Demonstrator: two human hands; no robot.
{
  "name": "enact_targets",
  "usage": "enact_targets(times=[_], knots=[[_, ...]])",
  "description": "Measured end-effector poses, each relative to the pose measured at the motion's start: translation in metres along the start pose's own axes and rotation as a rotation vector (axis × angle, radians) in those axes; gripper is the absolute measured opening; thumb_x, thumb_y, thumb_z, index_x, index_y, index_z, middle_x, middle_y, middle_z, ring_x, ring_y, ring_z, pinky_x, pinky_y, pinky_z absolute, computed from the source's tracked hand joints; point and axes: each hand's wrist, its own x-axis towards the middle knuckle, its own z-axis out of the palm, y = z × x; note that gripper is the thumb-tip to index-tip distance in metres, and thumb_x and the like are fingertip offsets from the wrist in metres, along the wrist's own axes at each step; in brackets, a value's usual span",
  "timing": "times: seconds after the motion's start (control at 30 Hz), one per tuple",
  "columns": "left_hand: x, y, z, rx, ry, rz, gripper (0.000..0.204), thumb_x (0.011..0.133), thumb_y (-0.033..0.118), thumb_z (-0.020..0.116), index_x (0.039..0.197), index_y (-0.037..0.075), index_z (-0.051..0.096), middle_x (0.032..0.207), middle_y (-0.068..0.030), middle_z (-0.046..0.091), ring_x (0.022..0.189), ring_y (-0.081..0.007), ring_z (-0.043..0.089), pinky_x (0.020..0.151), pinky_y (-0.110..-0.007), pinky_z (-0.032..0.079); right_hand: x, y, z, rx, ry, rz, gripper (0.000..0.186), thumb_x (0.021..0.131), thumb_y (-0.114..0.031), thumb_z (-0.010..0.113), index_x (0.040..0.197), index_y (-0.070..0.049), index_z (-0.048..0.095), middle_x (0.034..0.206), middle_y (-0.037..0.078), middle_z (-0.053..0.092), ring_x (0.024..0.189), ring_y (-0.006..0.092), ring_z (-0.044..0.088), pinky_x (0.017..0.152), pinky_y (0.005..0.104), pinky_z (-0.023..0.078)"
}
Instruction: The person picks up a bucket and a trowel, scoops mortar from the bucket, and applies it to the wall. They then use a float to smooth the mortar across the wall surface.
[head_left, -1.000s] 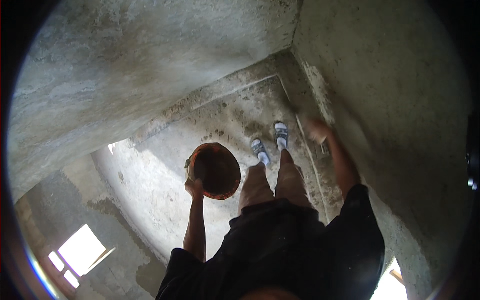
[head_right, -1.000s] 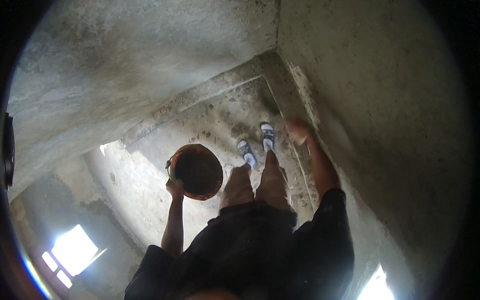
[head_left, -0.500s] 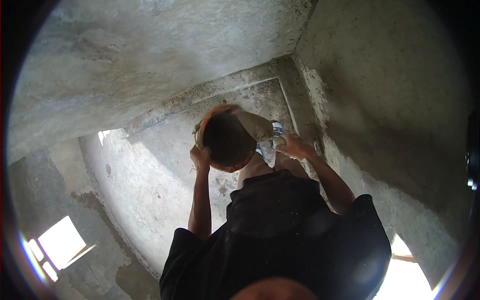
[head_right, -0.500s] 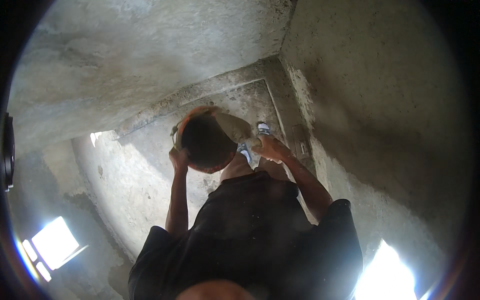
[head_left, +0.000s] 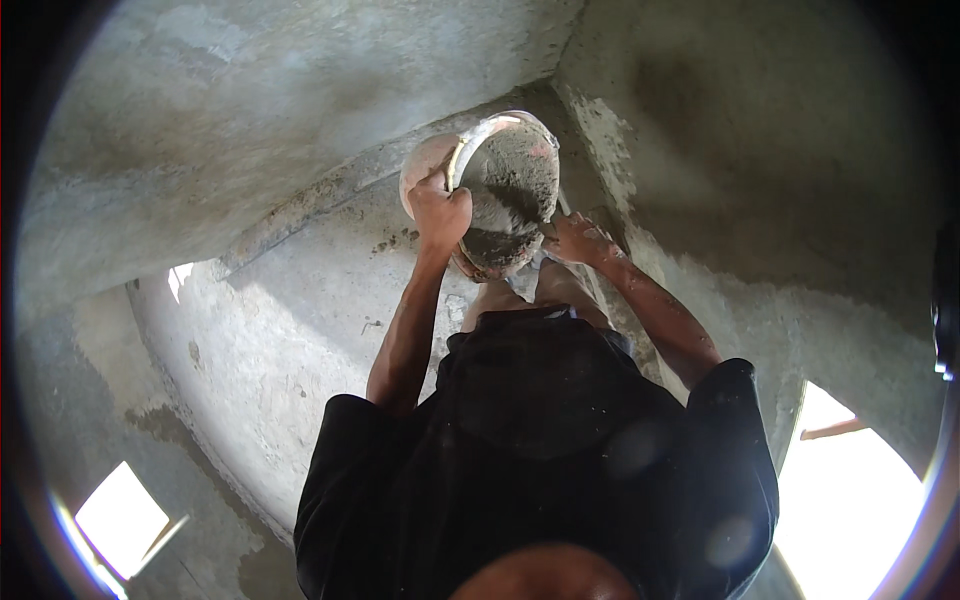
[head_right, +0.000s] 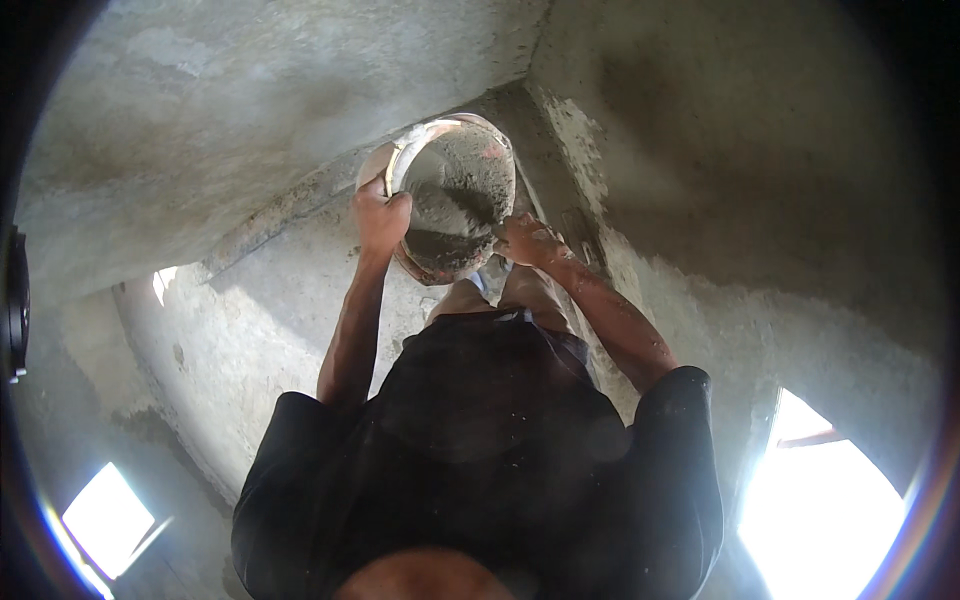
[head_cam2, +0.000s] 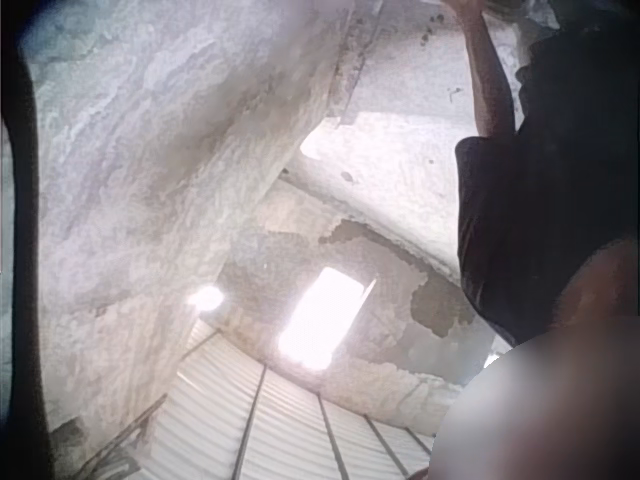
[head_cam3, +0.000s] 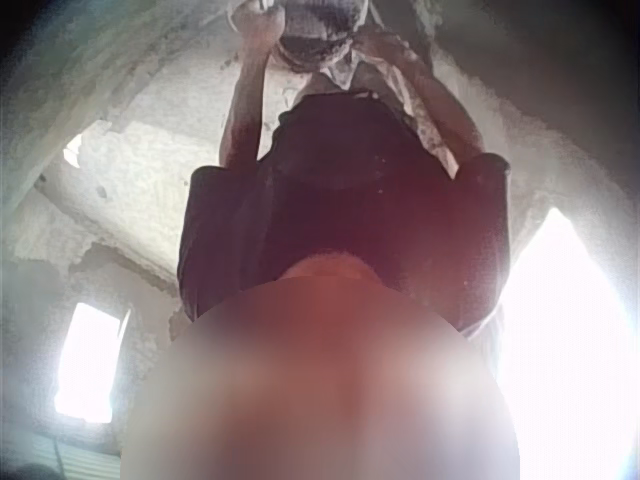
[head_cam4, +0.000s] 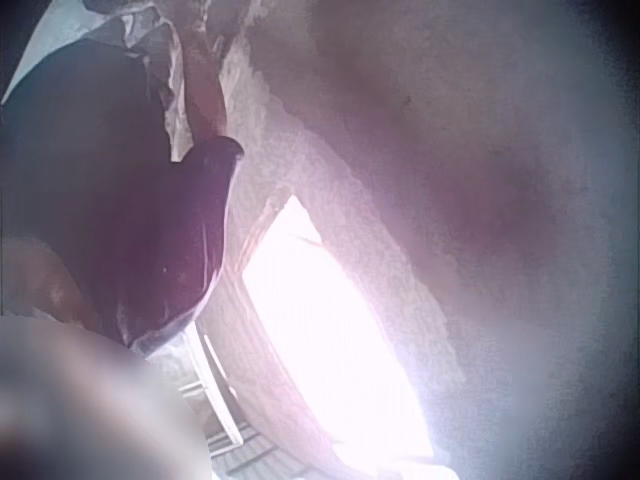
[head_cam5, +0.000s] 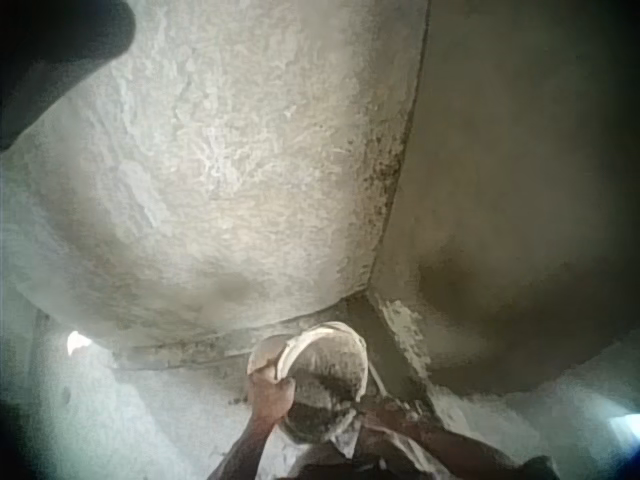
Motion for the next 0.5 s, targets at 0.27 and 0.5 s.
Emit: enact_targets(times=[0.27,0.5], knots=[[-0.021,-0.005,0.005,-0.093,-0.140,-0.060,0.032,0.058,0.003,0.047,0.086,-0.002,0.060,0.064,-0.0198,0.057,0.056,-0.0255,0.057,0.056,-0.032,0.044,-0.058,-0.002,0.023,0.652,0.072,0.071,0.050,0.072,-0.038,0.060,0.111,-0.007,0.052,0.106,0.018,0.051,0.095,0.0322,0.052,0.081,0.0360,0.043],[-0.061,-0.013,0.031,-0.147,-0.036,-0.241,0.026,0.059,0.003,0.047,0.081,-0.002,0.060,0.055,-0.0081,0.054,0.050,-0.0131,0.051,0.048,-0.030,0.042,-0.092,0.003,0.052,0.640,0.248,0.201,0.054,0.069,-0.040,0.064,0.112,-0.009,0.050,0.095,0.020,0.057,0.094,0.0321,0.054,0.081,0.0396,0.043]])
